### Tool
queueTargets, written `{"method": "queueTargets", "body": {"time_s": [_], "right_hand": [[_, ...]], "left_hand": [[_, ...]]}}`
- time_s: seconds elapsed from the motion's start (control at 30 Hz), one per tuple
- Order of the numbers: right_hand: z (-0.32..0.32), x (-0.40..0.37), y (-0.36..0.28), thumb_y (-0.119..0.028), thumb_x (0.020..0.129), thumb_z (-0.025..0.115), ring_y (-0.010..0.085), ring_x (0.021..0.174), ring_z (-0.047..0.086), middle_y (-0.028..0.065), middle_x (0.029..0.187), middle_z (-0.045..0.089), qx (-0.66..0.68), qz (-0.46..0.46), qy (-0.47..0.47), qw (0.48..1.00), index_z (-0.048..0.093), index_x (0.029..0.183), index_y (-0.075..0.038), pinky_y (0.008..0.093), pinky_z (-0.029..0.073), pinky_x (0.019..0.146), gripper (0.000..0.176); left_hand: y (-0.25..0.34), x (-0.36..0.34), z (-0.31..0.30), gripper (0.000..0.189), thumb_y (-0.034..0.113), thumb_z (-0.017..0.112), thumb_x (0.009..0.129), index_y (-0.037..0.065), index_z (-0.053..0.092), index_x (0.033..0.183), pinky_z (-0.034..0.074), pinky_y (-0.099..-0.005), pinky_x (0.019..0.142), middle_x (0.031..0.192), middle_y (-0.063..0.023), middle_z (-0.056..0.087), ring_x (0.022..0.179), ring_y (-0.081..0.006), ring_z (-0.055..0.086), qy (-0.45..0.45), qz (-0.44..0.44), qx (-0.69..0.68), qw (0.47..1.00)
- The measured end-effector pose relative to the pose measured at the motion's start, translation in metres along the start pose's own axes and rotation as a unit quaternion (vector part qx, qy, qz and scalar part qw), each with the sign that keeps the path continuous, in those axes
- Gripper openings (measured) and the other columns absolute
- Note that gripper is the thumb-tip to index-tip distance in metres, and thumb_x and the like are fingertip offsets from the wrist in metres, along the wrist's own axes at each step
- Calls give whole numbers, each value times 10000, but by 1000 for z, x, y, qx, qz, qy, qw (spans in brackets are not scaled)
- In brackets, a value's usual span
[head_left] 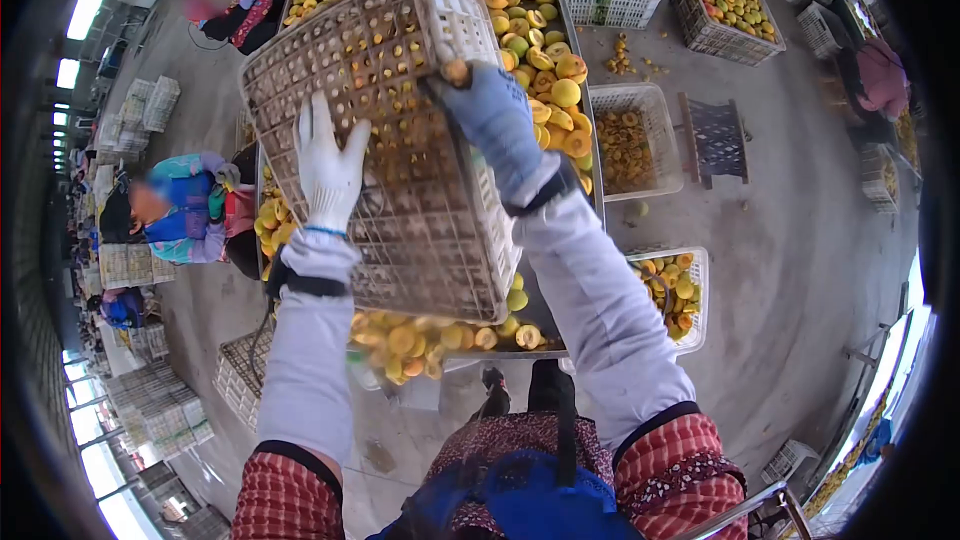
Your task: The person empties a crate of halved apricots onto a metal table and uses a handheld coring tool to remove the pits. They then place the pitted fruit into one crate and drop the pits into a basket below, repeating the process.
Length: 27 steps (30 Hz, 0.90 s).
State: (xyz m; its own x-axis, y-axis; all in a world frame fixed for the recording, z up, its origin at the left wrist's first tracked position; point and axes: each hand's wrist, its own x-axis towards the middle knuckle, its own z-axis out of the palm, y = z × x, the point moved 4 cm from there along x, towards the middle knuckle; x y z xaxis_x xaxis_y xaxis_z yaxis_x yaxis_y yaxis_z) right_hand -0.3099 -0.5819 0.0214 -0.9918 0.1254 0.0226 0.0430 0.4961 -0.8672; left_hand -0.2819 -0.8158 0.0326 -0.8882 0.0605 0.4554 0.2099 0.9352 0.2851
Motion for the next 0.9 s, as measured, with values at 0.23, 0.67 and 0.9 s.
{"method": "queueTargets", "body": {"time_s": [0.23, 0.67, 0.9], "right_hand": [[-13, 21, 34, -509, 838, 658, 358, 1008, 646, 166, 1062, 681, -78, 13, -72, 994, 598, 1171, -80, 445, 481, 881, 546], [23, -206, 115, -149, 773, 725, 346, 952, 638, 163, 1075, 641, 53, -10, 35, 998, 483, 1361, -64, 409, 513, 827, 641], [-6, -53, 52, -350, 793, 682, 393, 947, 642, 209, 980, 681, 78, 63, -2, 995, 624, 1117, -29, 449, 502, 826, 460]], "left_hand": [[-21, -3, -29, 583, 277, 745, 803, -33, 554, 1257, 373, -423, 1068, 1345, -248, 512, 1247, -390, 478, 41, -14, 73, 996], [-125, -283, -1, 523, 330, 606, 945, -52, 521, 1292, 437, -331, 905, 1194, -98, 608, 998, -197, 558, -93, -465, -234, 849], [-87, -134, -87, 402, 280, 662, 912, -85, 655, 1081, 457, -304, 830, 991, -88, 680, 873, -158, 589, -32, -366, -146, 918]]}}
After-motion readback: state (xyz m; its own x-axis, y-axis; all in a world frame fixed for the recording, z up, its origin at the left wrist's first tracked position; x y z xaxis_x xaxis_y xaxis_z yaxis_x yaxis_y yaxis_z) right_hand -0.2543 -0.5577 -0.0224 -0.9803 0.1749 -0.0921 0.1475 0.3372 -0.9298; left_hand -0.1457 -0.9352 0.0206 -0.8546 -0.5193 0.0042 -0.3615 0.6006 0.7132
